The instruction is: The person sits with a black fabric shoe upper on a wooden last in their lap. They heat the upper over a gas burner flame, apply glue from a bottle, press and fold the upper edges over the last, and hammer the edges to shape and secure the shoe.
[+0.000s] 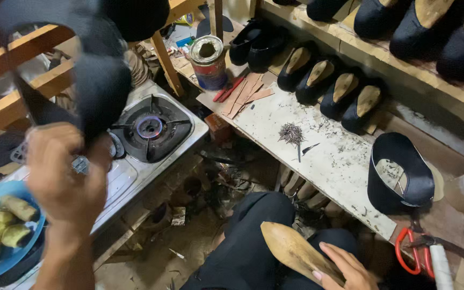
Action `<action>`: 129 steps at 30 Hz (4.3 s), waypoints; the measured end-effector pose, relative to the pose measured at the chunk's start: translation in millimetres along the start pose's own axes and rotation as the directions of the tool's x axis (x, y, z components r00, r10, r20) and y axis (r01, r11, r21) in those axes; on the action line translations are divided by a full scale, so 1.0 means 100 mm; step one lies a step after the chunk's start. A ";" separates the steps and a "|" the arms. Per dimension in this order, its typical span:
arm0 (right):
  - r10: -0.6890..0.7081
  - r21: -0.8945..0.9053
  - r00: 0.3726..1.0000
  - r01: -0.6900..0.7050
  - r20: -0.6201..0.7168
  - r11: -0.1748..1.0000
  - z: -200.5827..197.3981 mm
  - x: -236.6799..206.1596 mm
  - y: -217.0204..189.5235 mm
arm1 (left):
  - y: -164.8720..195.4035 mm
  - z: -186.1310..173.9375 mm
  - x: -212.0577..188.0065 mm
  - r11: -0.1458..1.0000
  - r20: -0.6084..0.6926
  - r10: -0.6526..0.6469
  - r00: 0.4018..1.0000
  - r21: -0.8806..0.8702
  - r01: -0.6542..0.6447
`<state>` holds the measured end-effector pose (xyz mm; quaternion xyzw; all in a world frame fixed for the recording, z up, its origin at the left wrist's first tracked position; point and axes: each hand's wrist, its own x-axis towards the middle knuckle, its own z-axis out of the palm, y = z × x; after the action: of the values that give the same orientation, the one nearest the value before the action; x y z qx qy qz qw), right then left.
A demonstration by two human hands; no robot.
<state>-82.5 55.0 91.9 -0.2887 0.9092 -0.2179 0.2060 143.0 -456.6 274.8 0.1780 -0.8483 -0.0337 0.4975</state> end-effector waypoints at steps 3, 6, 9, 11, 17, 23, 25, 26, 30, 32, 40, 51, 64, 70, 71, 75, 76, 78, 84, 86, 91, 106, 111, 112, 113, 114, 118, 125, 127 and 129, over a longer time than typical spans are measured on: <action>-0.131 -0.019 0.989 0.130 -0.075 0.991 -0.02 -0.04 0.08 | 0.27 0.17 -0.43 0.986 0.019 -0.074 0.997 -0.146 0.076; -0.197 -0.030 0.976 0.195 -0.096 0.980 -0.06 -0.11 0.04 | 0.47 0.26 -0.67 0.970 0.094 -0.115 0.989 -0.202 0.132; -0.308 -0.046 0.926 0.305 -0.217 0.951 -0.09 -0.23 -0.23 | 0.70 0.32 -0.83 0.955 0.164 -0.146 0.976 -0.233 0.182; -0.385 -0.068 0.873 0.383 -0.300 0.921 -0.11 -0.32 -0.52 | 0.95 0.36 -0.97 0.918 0.250 -0.167 0.954 -0.313 0.243; -0.602 -0.124 0.735 0.597 -0.311 0.793 -0.10 -0.63 -1.45 | 1.88 0.43 -1.48 0.665 0.400 -0.001 0.916 -0.685 0.299; -0.673 -0.392 0.644 0.550 -0.363 0.738 -0.19 -0.75 -1.58 | 2.28 0.43 -1.76 0.461 0.661 0.298 0.689 -0.732 0.502; -0.646 -0.366 0.674 0.535 -0.359 0.761 -0.25 -0.79 -1.47 | 2.25 0.44 -1.78 0.435 0.609 0.291 0.738 -0.771 0.465; -0.634 -0.354 0.688 0.529 -0.353 0.771 -0.28 -0.81 -1.40 | 2.22 0.47 -1.78 0.422 0.582 0.284 0.762 -0.789 0.446; -0.683 -0.263 0.650 0.631 -0.334 0.729 -0.39 -1.04 -1.11 | 2.05 0.78 -1.83 0.162 0.818 -0.234 0.525 -0.500 0.851; -0.702 -0.208 0.657 0.672 -0.276 0.711 -0.37 -1.16 -1.01 | 1.89 1.04 -1.86 -0.578 0.993 -0.013 -0.118 0.089 0.811; -0.636 -0.240 0.751 0.594 -0.178 0.768 -0.48 -1.26 -0.86 | 1.65 1.34 -2.20 -0.681 0.955 0.218 0.202 0.000 0.733; -0.429 -0.208 0.867 0.384 -0.253 0.900 -0.92 -1.35 -0.59 | 1.72 1.42 -2.42 -0.496 0.933 0.312 0.176 0.002 0.868; -0.535 -0.284 0.727 0.454 -0.431 0.845 -1.03 -1.61 -0.44 | 1.82 1.51 -2.62 -0.427 0.922 0.346 0.172 -0.008 0.904; -0.546 -0.304 0.736 0.455 -0.401 0.837 -0.95 -1.64 -0.34 | 1.86 1.54 -2.48 -0.356 0.908 0.361 0.211 -0.075 0.931; -0.546 -0.305 0.735 0.454 -0.402 0.837 -0.94 -1.65 -0.32 | 1.87 1.54 -2.44 -0.341 0.909 0.358 0.215 -0.087 0.936; -0.585 -0.347 0.709 0.474 -0.394 0.809 -0.91 -1.68 -0.29 | 1.91 1.55 -2.33 -0.391 0.804 0.471 0.364 -0.179 0.903; -0.588 -0.356 0.706 0.473 -0.395 0.806 -0.90 -1.68 -0.28 | 1.92 1.55 -2.31 -0.375 0.798 0.477 0.368 -0.194 0.907; -0.565 -0.310 0.712 0.473 -0.416 0.825 -0.88 -1.65 -0.25 | 1.92 1.57 -2.32 -0.319 0.873 0.409 0.266 -0.136 0.938; -0.304 -0.043 0.843 0.319 -0.444 0.947 -0.67 -1.34 0.01 | 2.00 1.82 -2.45 -0.204 0.992 0.126 -0.003 0.029 0.979; -0.205 0.007 0.905 0.224 -0.374 0.975 -0.59 -1.26 0.12 | 2.05 1.89 -2.46 -0.187 0.995 0.089 -0.034 0.050 0.981; 0.126 0.385 0.936 0.010 -0.328 0.923 -0.51 -1.19 0.34 | 2.07 1.85 -2.34 -0.368 0.992 0.097 -0.080 0.110 0.923; -0.184 0.066 0.902 0.227 -0.390 0.972 -0.65 -1.20 0.17 | 2.02 1.89 -2.23 -0.279 0.996 0.051 -0.069 0.080 0.957; -0.196 0.011 0.887 0.221 -0.417 0.975 -0.51 -1.17 0.16 | 2.00 2.00 -2.40 -0.039 0.994 -0.001 -0.112 0.112 0.993; -0.124 0.087 0.888 0.180 -0.443 0.980 -0.47 -1.17 0.16 | 2.00 2.00 -2.43 -0.051 0.994 -0.014 -0.111 0.110 0.993; -0.047 0.164 0.885 0.138 -0.464 0.977 -0.44 -1.18 0.17 | 2.01 2.01 -2.44 -0.061 0.993 -0.026 -0.112 0.110 0.992; -0.053 0.167 0.875 0.151 -0.482 0.974 -0.41 -1.18 0.19 | 2.01 2.02 -2.45 -0.057 0.992 -0.041 -0.120 0.117 0.991; -0.110 0.109 0.835 0.199 -0.539 0.974 -0.33 -1.22 0.29 | 2.05 2.05 -2.44 -0.093 0.984 -0.094 -0.153 0.144 0.985; -0.141 -0.002 0.853 0.162 -0.503 0.987 -0.31 -1.25 0.48 | 2.13 2.13 -2.41 0.001 0.988 -0.103 -0.115 0.116 0.993; -0.122 0.029 0.858 0.157 -0.498 0.987 -0.32 -1.25 0.50 | 2.15 2.16 -2.42 0.000 0.986 -0.118 -0.115 0.116 0.993; -0.116 0.043 0.862 0.157 -0.493 0.987 -0.33 -1.24 0.51 | 2.15 2.19 -2.42 0.005 0.986 -0.118 -0.117 0.118 0.993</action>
<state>-28.7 178.1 123.1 -0.2792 0.8994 -0.3347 -0.0347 4.6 -200.6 14.2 0.3252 -0.5611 -0.7522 -0.1168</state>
